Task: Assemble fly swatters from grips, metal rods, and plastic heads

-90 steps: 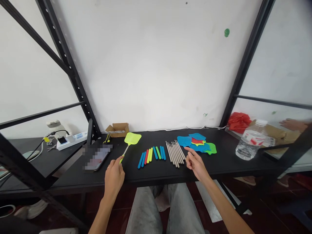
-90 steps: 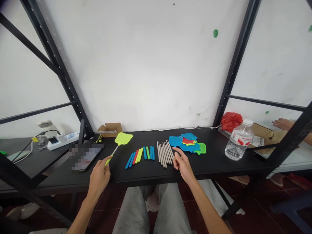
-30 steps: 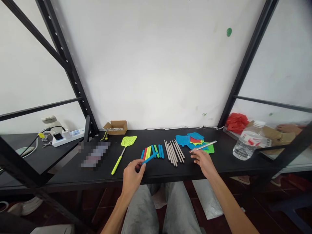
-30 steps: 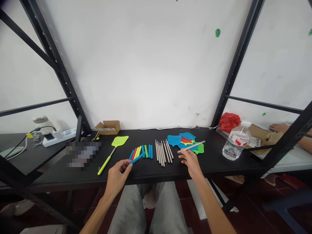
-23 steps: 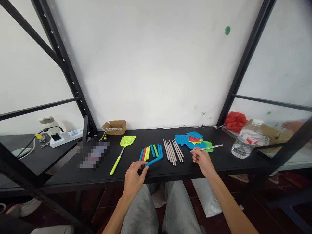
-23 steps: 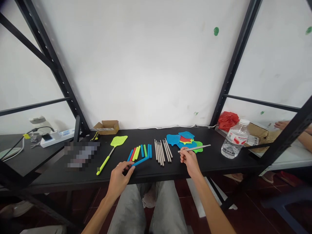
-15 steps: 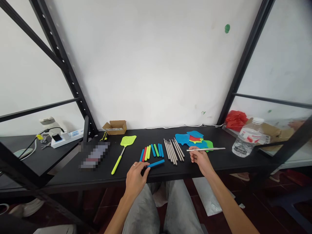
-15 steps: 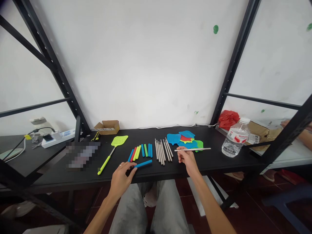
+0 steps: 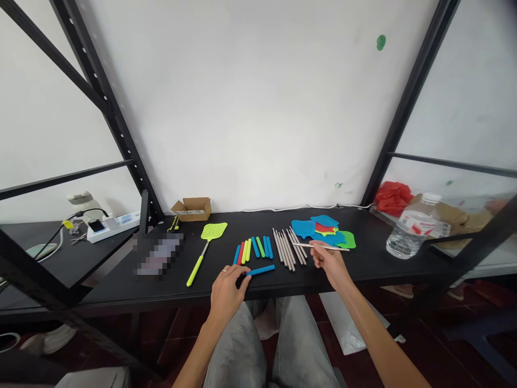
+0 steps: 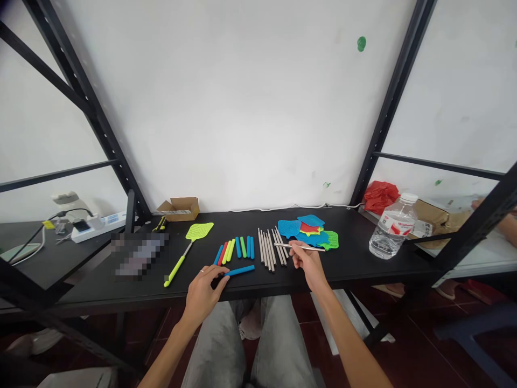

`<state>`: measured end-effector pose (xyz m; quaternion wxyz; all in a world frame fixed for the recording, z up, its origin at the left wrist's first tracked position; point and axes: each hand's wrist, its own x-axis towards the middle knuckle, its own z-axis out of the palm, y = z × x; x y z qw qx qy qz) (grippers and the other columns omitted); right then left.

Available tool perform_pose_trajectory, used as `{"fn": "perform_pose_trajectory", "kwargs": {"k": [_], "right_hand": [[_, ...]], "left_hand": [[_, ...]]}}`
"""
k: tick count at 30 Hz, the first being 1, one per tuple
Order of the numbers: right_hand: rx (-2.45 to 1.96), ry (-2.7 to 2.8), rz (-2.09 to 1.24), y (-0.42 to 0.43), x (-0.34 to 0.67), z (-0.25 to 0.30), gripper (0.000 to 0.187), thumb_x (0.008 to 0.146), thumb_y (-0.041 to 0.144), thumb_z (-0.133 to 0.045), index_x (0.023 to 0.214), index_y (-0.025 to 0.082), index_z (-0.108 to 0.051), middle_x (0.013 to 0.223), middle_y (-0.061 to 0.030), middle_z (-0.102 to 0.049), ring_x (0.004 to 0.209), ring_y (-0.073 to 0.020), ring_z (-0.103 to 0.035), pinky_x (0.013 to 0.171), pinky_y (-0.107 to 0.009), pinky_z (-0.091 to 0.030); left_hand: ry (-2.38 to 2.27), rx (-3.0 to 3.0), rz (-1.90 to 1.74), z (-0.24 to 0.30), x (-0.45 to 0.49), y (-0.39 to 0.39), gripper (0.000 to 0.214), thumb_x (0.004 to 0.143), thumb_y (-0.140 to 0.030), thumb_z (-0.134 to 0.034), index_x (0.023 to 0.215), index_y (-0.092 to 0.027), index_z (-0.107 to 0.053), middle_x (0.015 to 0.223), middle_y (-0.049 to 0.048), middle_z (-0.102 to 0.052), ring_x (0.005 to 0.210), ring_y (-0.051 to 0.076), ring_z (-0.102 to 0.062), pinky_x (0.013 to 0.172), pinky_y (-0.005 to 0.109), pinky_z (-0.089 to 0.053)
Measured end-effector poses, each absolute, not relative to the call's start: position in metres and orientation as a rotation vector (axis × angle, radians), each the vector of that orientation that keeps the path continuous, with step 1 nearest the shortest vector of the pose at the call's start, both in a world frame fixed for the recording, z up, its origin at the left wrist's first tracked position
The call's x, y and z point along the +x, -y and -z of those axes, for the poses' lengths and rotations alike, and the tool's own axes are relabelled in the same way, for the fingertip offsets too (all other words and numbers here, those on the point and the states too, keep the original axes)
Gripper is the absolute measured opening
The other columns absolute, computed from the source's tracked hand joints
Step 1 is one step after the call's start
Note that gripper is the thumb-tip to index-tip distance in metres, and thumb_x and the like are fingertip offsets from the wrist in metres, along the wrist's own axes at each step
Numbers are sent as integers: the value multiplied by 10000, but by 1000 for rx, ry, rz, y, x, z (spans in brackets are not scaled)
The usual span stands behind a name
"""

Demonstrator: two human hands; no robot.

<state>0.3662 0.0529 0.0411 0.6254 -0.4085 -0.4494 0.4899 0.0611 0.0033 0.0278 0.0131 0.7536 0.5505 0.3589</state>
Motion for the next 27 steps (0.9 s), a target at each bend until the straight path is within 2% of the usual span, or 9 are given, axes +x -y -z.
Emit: {"fn": "perform_pose_trajectory", "kwargs": {"k": [3,6,9,11,15,19,27], "right_hand": [[-915,1013,-1170,-52,367,-42,414,819,516,-641,1015,154,-688,851,-78,-641,586,-130,-486,477,-260,-350],[-914,1017,-1133,-52,366,-40,377,812,506,-662,931,153,-716,721,-33,-570,553,-112,-426,471,-256,-340],[-946,1050,-1078,-52,364,-37,316,778,456,-728,894,163,-713,619,12,-469,540,-107,-394,467,-249,-334],[-944,1079,-1055,-52,362,-35,291,761,427,-756,905,181,-696,605,21,-470,540,-110,-407,471,-247,-344],[-923,1083,-1058,-53,360,-35,277,761,430,-756,877,191,-678,644,1,-548,559,-119,-475,475,-244,-363],[-896,1038,-1119,-53,361,-36,326,801,470,-700,915,164,-697,756,-62,-649,590,-140,-549,479,-251,-381],[-852,1039,-1111,-52,353,-34,313,815,465,-683,878,159,-706,740,-78,-685,555,-135,-555,467,-249,-367]], "left_hand": [[-1710,2368,-1094,-26,60,-4,237,957,-363,-469,998,-251,-674,1022,29,-688,916,214,-624,830,350,-480],[-1715,2382,-1070,-26,60,-4,236,959,-351,-466,1027,-257,-670,1006,21,-676,897,202,-622,834,342,-481],[-1740,2420,-1049,-27,60,-5,280,956,-314,-463,1169,-269,-638,968,22,-663,866,194,-613,768,312,-483],[-1756,2468,-1015,-27,60,-5,324,957,-291,-451,1237,-278,-614,946,26,-654,846,194,-607,736,306,-473],[-1754,2475,-963,-29,61,-5,296,961,-277,-432,1143,-276,-665,906,26,-644,830,191,-606,720,299,-455],[-1751,2390,-983,-31,61,-3,269,955,-273,-429,1077,-258,-668,884,23,-641,845,189,-601,703,286,-446],[-1776,2302,-1021,-28,61,-5,215,926,-277,-469,1029,-252,-656,805,-5,-612,766,167,-562,699,284,-430]]}}
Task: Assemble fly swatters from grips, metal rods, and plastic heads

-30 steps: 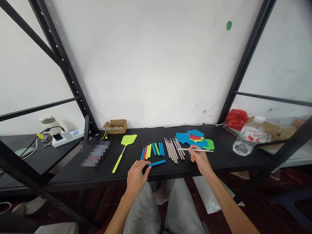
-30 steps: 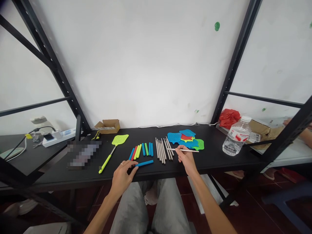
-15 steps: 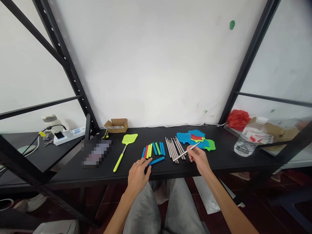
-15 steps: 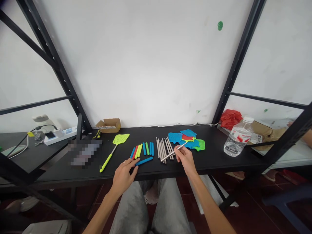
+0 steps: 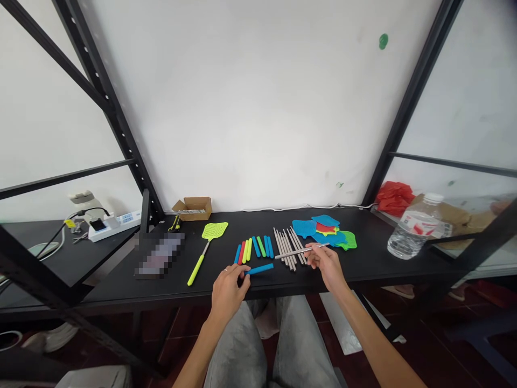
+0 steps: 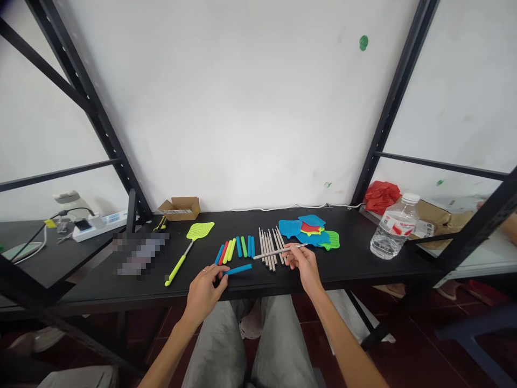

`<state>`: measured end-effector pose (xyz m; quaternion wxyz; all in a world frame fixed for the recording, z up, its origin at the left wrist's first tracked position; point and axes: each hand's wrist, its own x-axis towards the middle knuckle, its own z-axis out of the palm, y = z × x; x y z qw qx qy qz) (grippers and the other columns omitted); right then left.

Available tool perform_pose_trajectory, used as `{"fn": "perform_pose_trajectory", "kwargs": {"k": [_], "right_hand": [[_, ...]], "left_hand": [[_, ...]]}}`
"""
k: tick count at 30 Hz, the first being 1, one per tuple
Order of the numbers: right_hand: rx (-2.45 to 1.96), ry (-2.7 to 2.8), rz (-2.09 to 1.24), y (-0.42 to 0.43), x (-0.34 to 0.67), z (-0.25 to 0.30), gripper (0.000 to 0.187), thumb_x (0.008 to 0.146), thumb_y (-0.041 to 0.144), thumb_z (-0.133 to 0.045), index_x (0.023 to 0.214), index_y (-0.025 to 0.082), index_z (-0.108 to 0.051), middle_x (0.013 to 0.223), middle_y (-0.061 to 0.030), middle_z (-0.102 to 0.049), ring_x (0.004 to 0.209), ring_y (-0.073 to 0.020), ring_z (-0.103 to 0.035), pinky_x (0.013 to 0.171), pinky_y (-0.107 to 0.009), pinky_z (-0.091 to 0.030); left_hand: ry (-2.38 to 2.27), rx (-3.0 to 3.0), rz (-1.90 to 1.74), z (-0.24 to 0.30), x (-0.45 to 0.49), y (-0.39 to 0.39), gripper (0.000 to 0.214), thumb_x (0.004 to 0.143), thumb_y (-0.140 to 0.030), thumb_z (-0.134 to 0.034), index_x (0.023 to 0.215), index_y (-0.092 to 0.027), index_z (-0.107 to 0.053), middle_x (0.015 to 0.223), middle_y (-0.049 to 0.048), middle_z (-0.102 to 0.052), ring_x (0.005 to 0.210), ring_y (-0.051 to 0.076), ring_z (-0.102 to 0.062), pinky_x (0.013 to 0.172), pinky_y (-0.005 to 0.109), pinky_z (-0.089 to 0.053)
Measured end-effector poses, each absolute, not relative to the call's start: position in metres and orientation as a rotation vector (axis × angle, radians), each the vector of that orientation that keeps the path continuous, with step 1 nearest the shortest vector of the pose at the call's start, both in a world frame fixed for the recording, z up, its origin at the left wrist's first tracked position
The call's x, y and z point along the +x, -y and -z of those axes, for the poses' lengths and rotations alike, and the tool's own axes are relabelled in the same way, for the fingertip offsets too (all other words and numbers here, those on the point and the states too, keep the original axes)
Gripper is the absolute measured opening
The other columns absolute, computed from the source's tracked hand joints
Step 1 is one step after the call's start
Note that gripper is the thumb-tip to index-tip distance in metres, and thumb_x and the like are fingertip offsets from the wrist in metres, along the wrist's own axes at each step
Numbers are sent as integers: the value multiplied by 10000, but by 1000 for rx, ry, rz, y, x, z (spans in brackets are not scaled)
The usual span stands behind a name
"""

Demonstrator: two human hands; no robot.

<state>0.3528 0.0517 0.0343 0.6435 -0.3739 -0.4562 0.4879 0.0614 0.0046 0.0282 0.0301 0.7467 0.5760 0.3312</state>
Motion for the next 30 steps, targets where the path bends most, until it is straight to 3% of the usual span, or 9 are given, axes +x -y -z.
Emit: {"fn": "perform_pose_trajectory", "kwargs": {"k": [30], "right_hand": [[-898,1253,-1021,-50,351,-32,367,839,526,-630,855,170,-719,806,-97,-703,560,-145,-550,454,-268,-354]], "left_hand": [[-1789,2305,-1038,-29,63,-6,216,910,-293,-489,1020,-256,-671,779,-7,-640,746,166,-573,665,274,-427]]}}
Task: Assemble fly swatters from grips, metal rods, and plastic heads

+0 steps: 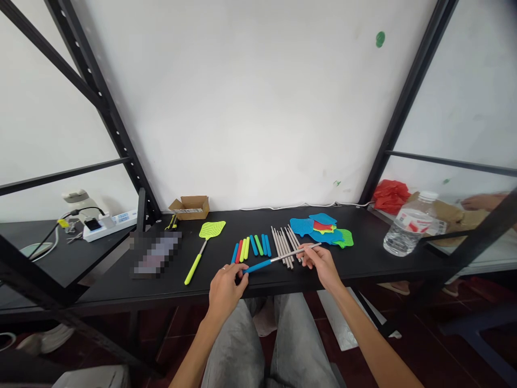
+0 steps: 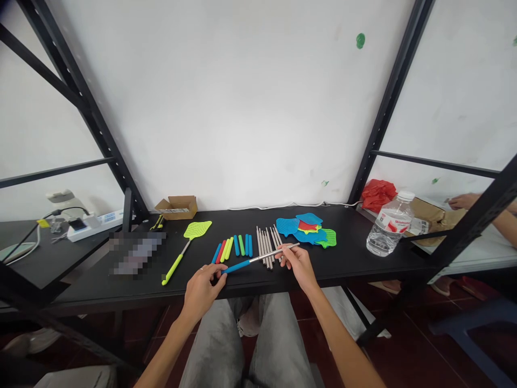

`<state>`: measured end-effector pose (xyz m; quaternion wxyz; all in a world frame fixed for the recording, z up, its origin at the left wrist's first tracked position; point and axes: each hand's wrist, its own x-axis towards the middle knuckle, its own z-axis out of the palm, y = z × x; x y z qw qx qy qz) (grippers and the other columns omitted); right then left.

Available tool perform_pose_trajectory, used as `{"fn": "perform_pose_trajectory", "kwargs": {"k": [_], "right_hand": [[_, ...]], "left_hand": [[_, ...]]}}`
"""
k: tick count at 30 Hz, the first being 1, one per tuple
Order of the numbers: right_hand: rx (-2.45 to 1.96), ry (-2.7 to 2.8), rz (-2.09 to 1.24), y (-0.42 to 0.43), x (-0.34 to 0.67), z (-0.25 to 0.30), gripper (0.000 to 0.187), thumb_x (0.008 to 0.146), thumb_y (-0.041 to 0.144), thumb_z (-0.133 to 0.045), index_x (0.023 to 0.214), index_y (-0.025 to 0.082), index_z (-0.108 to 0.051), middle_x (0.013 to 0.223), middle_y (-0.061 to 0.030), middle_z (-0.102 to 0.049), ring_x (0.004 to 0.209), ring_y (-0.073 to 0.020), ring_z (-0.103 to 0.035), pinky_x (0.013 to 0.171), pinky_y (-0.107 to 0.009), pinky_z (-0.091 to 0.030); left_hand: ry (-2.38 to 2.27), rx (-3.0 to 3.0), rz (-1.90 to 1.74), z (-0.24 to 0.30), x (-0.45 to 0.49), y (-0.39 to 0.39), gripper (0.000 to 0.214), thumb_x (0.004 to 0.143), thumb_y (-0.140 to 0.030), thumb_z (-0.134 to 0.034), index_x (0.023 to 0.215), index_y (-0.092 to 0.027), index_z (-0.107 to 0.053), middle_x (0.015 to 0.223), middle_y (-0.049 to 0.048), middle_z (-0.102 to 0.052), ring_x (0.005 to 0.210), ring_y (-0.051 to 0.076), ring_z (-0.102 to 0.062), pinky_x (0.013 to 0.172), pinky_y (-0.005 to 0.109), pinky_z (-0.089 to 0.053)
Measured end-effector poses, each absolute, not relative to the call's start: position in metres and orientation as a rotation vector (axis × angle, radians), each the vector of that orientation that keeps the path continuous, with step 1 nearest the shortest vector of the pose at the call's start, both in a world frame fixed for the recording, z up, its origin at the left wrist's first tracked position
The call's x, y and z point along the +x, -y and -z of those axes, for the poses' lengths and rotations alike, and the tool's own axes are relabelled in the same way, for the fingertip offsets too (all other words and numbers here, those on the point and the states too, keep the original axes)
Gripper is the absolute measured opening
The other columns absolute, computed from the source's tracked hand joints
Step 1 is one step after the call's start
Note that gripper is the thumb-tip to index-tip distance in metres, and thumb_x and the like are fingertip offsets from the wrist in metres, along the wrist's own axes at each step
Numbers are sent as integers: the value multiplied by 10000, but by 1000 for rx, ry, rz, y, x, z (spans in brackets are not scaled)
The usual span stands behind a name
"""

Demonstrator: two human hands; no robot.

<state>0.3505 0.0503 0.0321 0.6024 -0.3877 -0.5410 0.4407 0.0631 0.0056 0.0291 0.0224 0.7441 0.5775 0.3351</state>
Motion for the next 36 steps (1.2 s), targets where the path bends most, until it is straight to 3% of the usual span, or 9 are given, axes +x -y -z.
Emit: {"fn": "perform_pose_trajectory", "kwargs": {"k": [13,22,26,29,31,33,36], "right_hand": [[-933,1588,-1025,-40,344,-39,345,883,478,-591,902,178,-760,838,-86,-724,614,-156,-559,527,-275,-409],[-932,1684,-1107,-32,331,-41,366,875,454,-605,1110,197,-720,784,-57,-701,639,-158,-560,578,-277,-445],[-913,1654,-1145,-33,334,-42,382,818,426,-681,1126,201,-702,931,-81,-708,752,-191,-613,628,-298,-483],[-933,1613,-1141,-36,345,-43,450,799,422,-699,1195,213,-660,995,-85,-699,715,-176,-607,593,-288,-483],[-1002,1580,-1073,-44,358,-42,490,808,437,-679,1245,223,-623,934,-67,-699,674,-171,-600,568,-284,-476],[-1108,1567,-894,-60,374,-44,439,813,455,-657,1180,216,-655,888,-59,-698,669,-185,-609,591,-309,-488],[-1317,1640,-500,-97,396,-54,347,800,448,-639,1029,199,-716,886,-81,-719,784,-256,-658,761,-397,-506]], "left_hand": [[-1753,2289,-1048,-29,61,-5,199,904,-285,-503,1012,-261,-669,772,-13,-632,732,159,-560,686,276,-433],[-1738,2332,-994,-34,60,-3,263,924,-401,-499,1060,-268,-681,782,7,-630,767,184,-586,699,291,-443],[-1701,2348,-973,-37,60,-1,300,953,-424,-456,991,-268,-710,799,23,-661,778,193,-600,702,300,-444],[-1683,2318,-1038,-35,58,-1,319,965,-423,-438,965,-252,-708,844,34,-693,806,201,-615,714,304,-450],[-1684,2297,-1078,-32,57,-2,331,973,-415,-424,956,-242,-705,861,39,-704,816,203,-623,723,306,-456],[-1683,2284,-1095,-30,56,-3,335,977,-409,-417,952,-239,-705,873,39,-712,831,205,-629,744,312,-460],[-1678,2267,-1092,-29,56,-4,325,976,-405,-423,957,-246,-705,896,34,-720,859,209,-632,766,320,-461]]}}
